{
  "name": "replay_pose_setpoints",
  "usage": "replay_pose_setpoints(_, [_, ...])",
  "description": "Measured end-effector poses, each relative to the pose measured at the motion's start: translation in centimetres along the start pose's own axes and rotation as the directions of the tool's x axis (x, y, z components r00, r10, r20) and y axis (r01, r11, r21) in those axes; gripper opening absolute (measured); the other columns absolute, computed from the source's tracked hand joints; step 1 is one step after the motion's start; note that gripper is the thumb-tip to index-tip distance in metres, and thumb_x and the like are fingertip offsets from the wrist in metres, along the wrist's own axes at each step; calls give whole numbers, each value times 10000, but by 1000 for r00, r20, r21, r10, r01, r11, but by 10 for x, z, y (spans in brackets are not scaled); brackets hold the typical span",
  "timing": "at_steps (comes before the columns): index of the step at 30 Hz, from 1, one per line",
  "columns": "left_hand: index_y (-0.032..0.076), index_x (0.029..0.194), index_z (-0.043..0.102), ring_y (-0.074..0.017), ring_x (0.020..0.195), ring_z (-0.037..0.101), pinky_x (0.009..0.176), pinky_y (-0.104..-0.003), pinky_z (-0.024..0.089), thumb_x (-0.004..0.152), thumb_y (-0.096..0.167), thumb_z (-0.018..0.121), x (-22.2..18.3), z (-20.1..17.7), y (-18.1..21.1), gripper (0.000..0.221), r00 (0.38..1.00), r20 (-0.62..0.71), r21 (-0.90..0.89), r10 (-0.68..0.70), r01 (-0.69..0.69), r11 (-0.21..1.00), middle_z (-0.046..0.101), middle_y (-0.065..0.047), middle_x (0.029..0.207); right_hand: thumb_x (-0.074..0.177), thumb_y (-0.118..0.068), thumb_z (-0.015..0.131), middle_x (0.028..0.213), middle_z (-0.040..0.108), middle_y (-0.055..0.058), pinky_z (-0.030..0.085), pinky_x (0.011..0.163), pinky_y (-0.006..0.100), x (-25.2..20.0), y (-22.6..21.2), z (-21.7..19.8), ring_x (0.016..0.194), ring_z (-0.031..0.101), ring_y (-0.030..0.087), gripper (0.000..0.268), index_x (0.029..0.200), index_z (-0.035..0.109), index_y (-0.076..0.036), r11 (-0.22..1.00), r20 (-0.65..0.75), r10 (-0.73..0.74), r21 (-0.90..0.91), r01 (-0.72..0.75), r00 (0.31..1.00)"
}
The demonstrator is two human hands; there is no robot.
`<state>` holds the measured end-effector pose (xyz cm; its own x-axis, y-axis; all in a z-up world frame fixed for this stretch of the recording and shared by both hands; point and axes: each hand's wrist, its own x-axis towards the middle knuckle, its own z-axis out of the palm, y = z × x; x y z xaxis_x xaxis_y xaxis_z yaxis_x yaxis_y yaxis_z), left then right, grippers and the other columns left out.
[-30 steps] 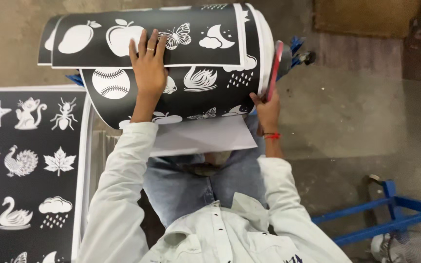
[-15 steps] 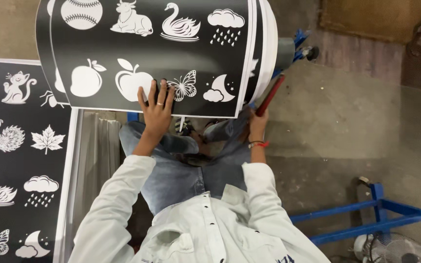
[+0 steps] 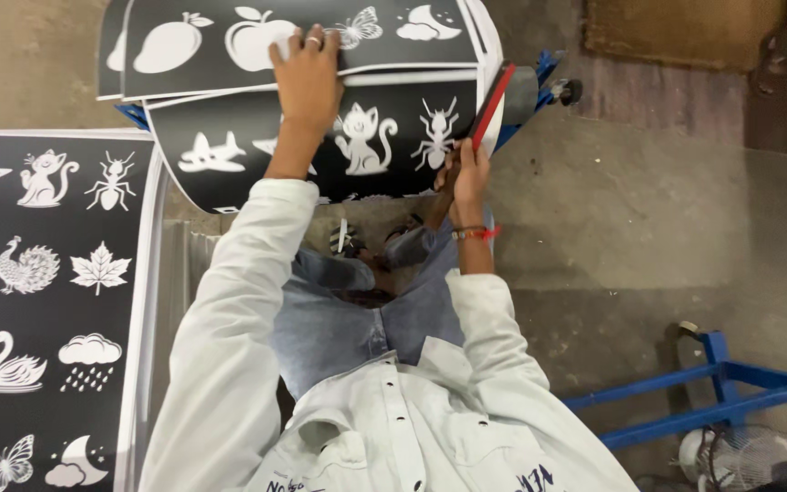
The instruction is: The person removes printed sheets from a stack and wraps them onto a roller while sitting on the floor, using a red tool to secure or guide the sheets.
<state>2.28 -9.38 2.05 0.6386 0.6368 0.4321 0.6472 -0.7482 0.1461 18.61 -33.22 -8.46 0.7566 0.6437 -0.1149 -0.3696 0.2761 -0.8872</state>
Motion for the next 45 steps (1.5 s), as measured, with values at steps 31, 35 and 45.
replay_pose_setpoints(31, [101,1595,436,-407,1506,328,1204,-658,194,851,54,672,8,4,-39,783,999,26,-2,20,-20,1000,428,-167,1613,996,-171,649,695,500,-64,360,388,241,-88,39,1,462,446,50,112,1059,585,-105,970,52,73,-236,-59,996])
replay_pose_setpoints(35, [63,1619,429,-423,1543,275,1242,-640,122,815,35,673,-16,-2,-34,841,992,-104,-26,67,-70,997,377,-187,1656,1029,-240,728,710,531,7,400,422,284,-34,7,-6,481,509,96,267,981,553,-45,923,-54,-218,-336,187,975])
replay_pose_setpoints(45, [54,1534,543,-416,1569,293,1282,-631,122,968,13,578,-94,29,-20,568,939,-328,23,106,-104,994,376,-168,1660,898,-352,862,1018,625,138,498,825,403,-24,94,-47,905,608,260,586,1214,556,35,509,-72,-643,-785,354,763])
